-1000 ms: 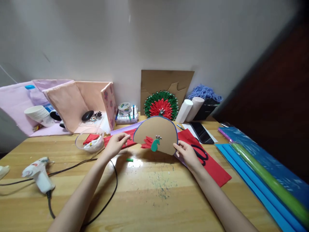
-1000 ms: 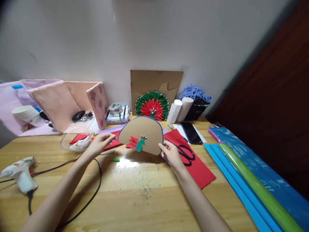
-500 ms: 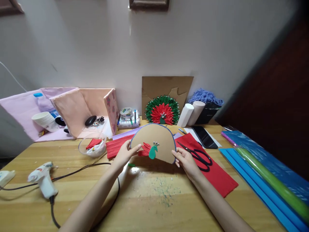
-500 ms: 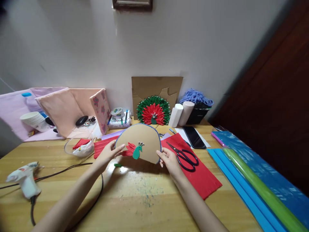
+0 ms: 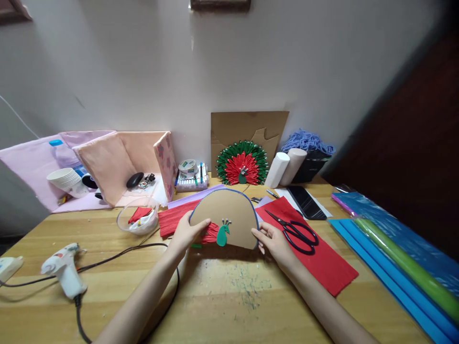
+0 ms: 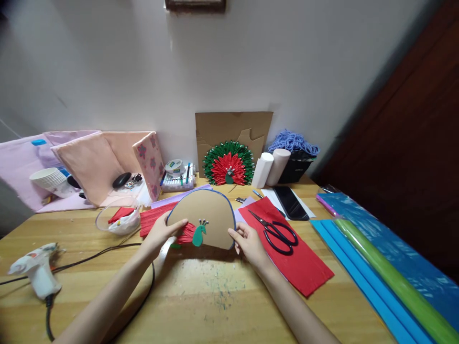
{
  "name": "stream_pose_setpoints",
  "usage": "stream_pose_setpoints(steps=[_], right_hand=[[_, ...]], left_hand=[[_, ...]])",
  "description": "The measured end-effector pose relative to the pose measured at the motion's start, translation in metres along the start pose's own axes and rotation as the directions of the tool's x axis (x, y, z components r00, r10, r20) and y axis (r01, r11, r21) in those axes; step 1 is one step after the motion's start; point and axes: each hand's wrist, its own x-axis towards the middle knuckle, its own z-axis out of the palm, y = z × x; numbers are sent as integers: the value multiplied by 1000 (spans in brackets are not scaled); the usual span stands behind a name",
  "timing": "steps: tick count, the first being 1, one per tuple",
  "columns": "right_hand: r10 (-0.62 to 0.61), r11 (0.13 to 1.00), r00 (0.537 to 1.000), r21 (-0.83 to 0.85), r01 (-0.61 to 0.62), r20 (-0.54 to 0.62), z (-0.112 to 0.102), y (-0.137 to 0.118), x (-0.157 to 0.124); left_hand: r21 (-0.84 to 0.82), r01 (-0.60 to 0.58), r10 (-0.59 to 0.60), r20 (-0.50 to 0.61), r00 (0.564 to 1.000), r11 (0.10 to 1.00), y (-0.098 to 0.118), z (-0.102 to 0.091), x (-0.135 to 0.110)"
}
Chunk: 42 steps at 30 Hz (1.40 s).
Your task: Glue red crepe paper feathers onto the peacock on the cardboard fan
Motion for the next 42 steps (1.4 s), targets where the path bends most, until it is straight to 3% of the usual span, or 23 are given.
stream_pose_setpoints(steps=[5,11,17,21,35,42], right_hand=[[-6,1000,1000,-5,5,-7,0,0,2],[5,1000,998,6,-5,-56,-4,-1,4],[59,998,998,22,-58,-37,-7,-1,8],[124,992,991,8,-123,-44,-7,-1,7],[182,979,982,103,-177,-45,-7,3,8],[219,973,976,79,-218,2,0,0,5]], left_hand=[[8,9,-9,-2,1000,1000,1,0,1],[-57,195,-183,170,968,979,-2,-1,2],[-19,140,-130,262,956,990,-15,0,5],[19,182,-179,305,935,983,-23,1,6],[216,152,-203,235,951,964,-32,0,7],[291,218,-295,255,921,932,-5,-10,1]])
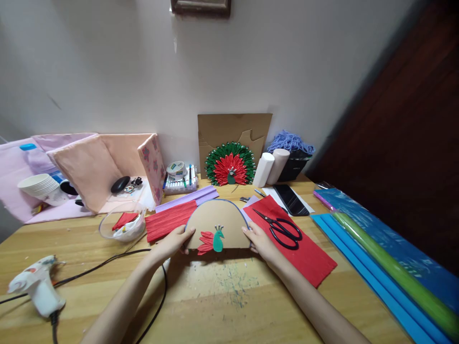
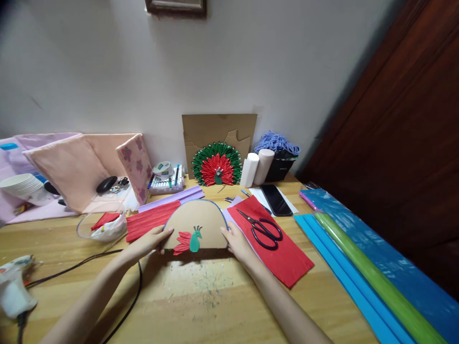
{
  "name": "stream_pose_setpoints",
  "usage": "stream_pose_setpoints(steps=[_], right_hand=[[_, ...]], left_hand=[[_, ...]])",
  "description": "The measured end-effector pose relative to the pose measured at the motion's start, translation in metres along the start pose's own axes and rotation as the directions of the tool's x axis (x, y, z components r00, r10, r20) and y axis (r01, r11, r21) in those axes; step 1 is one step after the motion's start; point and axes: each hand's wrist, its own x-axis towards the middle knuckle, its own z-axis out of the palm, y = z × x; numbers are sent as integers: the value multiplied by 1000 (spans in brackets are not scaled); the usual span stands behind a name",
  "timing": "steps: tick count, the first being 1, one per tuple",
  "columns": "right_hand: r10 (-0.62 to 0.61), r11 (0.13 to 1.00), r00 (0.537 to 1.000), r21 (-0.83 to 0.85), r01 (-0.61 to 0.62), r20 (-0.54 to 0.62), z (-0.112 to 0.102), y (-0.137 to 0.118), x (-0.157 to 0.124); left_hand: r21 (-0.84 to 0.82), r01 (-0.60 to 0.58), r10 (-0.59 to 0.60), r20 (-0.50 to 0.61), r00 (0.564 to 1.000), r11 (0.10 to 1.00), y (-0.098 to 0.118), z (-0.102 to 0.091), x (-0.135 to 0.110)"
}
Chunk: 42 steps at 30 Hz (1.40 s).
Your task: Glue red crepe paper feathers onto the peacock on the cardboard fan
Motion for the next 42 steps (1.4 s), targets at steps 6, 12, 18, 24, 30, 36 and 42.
stream_pose_setpoints(steps=[6,12,18,24,30,36,42], right_hand=[[26,999,999,-40,-27,-28,3,6,1],[8,999,999,-46,-10,-36,1,6,2],[-11,994,1000,-111,8,-24,-3,12,3],[-7,992,999,-128,2,-38,-4,15,5],[10,992,998,-126,-17,-57,-3,10,2],[29,992,997,-120,-38,-78,-3,10,3],[-49,999,990,12,51,-133,-11,-5,-1]], left_hand=[[-190,-13,22,49,999,982,1,-1,-1],[-229,27,-4,100,995,973,-6,1,0],[-166,29,-11,106,994,986,-9,0,2],[-106,32,-22,93,995,994,-9,1,1],[-107,30,-20,96,995,994,-7,2,-1],[-73,17,-7,133,991,997,-3,2,-4],[79,-95,86,115,990,992,-1,4,-7]])
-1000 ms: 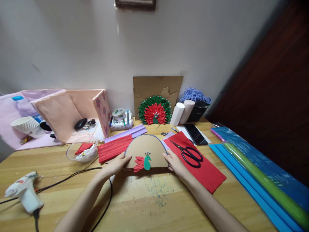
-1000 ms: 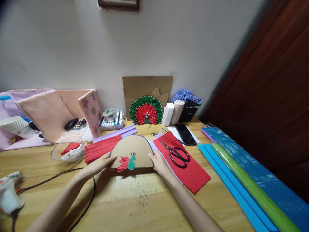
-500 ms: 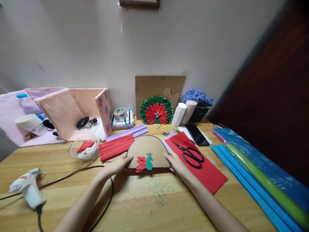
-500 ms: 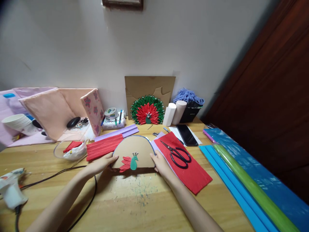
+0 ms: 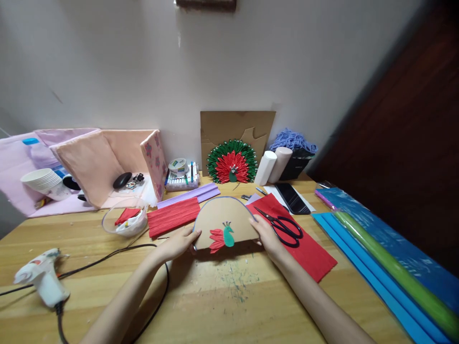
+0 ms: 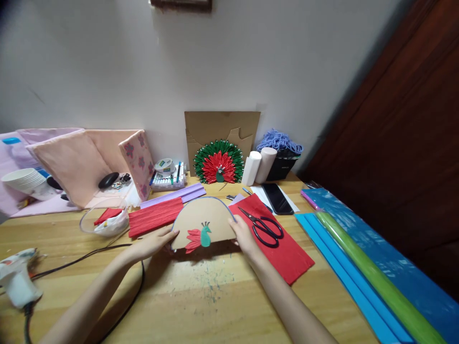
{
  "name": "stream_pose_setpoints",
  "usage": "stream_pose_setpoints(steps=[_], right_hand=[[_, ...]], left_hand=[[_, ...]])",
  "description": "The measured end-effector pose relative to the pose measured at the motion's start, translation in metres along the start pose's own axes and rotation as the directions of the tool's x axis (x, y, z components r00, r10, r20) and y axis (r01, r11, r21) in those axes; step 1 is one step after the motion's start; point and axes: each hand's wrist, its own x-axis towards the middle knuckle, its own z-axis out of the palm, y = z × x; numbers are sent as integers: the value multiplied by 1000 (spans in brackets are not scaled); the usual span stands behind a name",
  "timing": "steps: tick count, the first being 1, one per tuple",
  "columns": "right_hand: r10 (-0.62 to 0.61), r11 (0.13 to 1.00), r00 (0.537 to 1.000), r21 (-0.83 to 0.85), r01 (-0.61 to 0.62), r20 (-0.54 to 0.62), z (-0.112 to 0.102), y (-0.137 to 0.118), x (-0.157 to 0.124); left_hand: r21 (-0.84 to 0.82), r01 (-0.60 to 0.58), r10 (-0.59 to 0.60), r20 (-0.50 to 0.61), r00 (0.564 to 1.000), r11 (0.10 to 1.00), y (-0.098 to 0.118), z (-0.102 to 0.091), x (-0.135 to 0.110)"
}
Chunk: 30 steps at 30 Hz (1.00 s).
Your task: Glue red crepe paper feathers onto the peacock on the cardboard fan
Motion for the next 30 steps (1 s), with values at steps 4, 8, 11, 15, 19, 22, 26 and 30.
stream_pose_setpoints(steps=[4,8,11,15,19,22,26,30], right_hand=[[-92,979,977,163,124,-192,-22,-17,4],[-64,940,950,300,160,-306,-44,-20,14],[-48,949,967,291,123,-250,-46,-20,15],[15,992,999,123,-11,-32,-28,-19,3],[55,998,990,-46,-50,132,-7,-13,-8],[75,996,956,-65,-59,283,2,-4,-10],[-135,950,986,-270,156,96,6,1,-9],[-408,844,908,-339,415,95,17,-15,-25]], left_hand=[[122,24,-20,-34,999,992,-12,-5,3],[346,51,11,-175,984,937,-18,-15,3],[547,72,163,-369,915,834,-16,-23,3],[799,156,373,-431,822,580,-21,-36,9],[754,124,419,-484,768,644,-23,-50,12],[509,-69,428,-636,643,858,-9,-54,5],[14,-420,329,-645,690,907,20,-42,-12],[-249,-453,321,-429,844,856,37,-2,-23]])
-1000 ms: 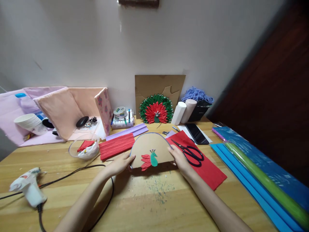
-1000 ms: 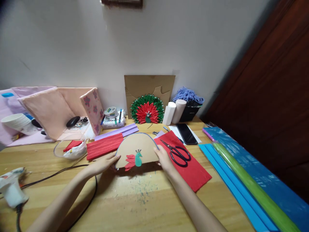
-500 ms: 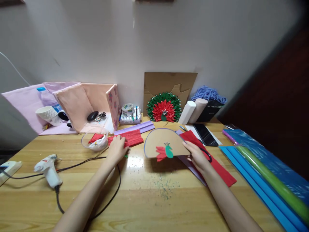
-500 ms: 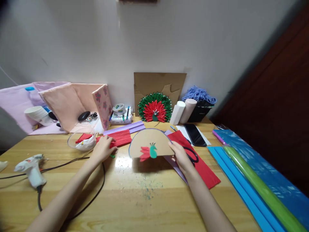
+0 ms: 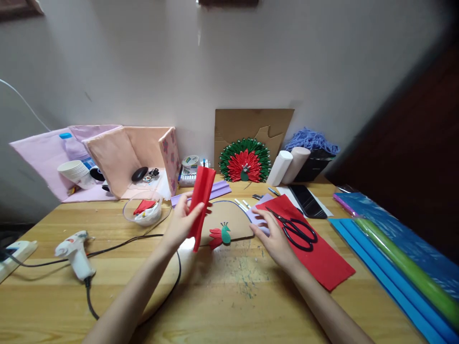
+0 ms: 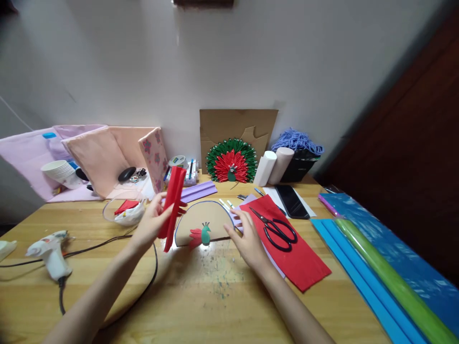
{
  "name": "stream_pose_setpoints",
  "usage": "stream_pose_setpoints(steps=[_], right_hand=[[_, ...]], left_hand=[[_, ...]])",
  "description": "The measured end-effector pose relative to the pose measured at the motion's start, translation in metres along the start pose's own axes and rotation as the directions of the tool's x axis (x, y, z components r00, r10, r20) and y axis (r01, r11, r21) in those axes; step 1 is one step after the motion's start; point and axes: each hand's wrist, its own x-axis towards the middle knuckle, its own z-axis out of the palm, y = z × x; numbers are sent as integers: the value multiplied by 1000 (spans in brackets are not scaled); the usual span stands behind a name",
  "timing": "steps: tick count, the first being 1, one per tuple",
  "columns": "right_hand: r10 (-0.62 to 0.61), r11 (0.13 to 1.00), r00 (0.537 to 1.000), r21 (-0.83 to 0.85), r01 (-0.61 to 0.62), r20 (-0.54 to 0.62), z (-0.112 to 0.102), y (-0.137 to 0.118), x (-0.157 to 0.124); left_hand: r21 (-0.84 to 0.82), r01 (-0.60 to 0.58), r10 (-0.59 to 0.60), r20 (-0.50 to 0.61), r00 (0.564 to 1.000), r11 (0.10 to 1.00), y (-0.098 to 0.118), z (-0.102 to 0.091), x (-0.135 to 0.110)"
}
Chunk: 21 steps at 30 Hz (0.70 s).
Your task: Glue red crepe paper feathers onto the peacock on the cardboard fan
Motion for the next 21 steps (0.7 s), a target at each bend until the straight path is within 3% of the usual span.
stream_pose_setpoints(steps=[2,3,5,9,12,14,18,21], right_hand=[[-4,974,979,221,-42,206,5,-19,-6],[-7,951,965,299,-75,264,8,-27,-8],[31,940,957,317,-127,290,10,-38,-10],[159,955,984,240,-174,80,-6,-31,-4],[176,943,982,276,-187,65,-31,-16,2],[197,928,977,307,-212,79,-46,-8,3],[203,932,979,304,-196,9,-64,7,3],[208,956,968,238,-172,-137,-69,19,3]], left_hand=[[16,34,-36,144,989,999,-4,25,-10],[67,18,-28,164,986,998,-7,37,-15],[147,-78,48,194,980,986,-14,58,-19],[134,-83,66,126,990,988,-24,81,-11],[68,18,-22,59,998,998,-27,87,2],[-17,121,-119,82,989,993,-28,91,9],[-123,323,-290,229,929,938,-32,108,13],[-80,284,-268,170,948,956,-41,126,12]])
